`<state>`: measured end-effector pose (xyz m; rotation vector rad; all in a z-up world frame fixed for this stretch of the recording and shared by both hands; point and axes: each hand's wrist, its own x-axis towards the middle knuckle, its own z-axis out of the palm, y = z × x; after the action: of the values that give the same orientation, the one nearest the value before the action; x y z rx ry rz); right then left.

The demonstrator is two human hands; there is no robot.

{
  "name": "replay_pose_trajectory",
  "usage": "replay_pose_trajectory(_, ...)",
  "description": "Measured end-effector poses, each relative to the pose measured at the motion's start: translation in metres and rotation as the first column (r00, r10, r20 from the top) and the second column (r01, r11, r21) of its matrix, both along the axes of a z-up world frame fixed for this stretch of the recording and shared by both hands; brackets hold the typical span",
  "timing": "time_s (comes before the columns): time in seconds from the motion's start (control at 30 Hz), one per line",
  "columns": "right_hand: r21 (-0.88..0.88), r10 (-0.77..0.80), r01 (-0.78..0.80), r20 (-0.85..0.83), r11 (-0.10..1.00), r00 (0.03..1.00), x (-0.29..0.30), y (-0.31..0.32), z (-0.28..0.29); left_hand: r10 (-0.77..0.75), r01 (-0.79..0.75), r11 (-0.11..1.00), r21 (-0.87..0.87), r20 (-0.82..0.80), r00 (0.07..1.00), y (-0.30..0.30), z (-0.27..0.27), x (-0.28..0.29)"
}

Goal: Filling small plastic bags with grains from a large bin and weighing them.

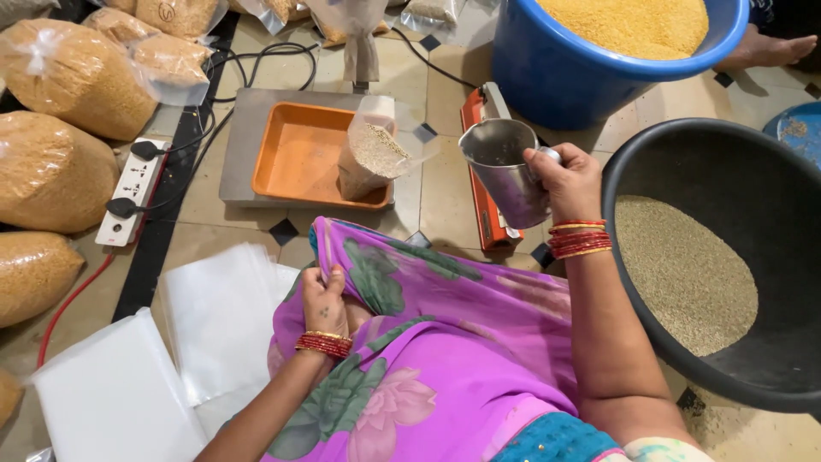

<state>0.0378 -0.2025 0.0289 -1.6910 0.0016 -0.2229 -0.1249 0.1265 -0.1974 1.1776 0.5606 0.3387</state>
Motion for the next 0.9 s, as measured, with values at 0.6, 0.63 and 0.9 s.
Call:
replay_pose_trajectory(0.6, 0.375, -0.454, 0.354, 0.221, 0.857, 0.864, -0.036, -0.265, -0.034, -0.606, 0.599, 0.794, -0.102, -0.069, 0.792, 0.052, 0.018, -0.086)
replay_pose_trajectory(0.63, 0.289, -0.482, 0.418, 0.203, 0.861, 0.852, -0.03, -0.301, -0.059, -0.538, 0.536, 0.842, -0.062, -0.011, 0.843, 0.057, 0.001, -0.088)
replay_pose_trajectory(0.9, -0.698, -0.456, 0.237, -0.143, 0.675, 0.878, -0.069, -0.217, -0.024, -0.107, 0.113, 0.992, 0.051, -0.101, 0.989, 0.096, 0.047, -0.073)
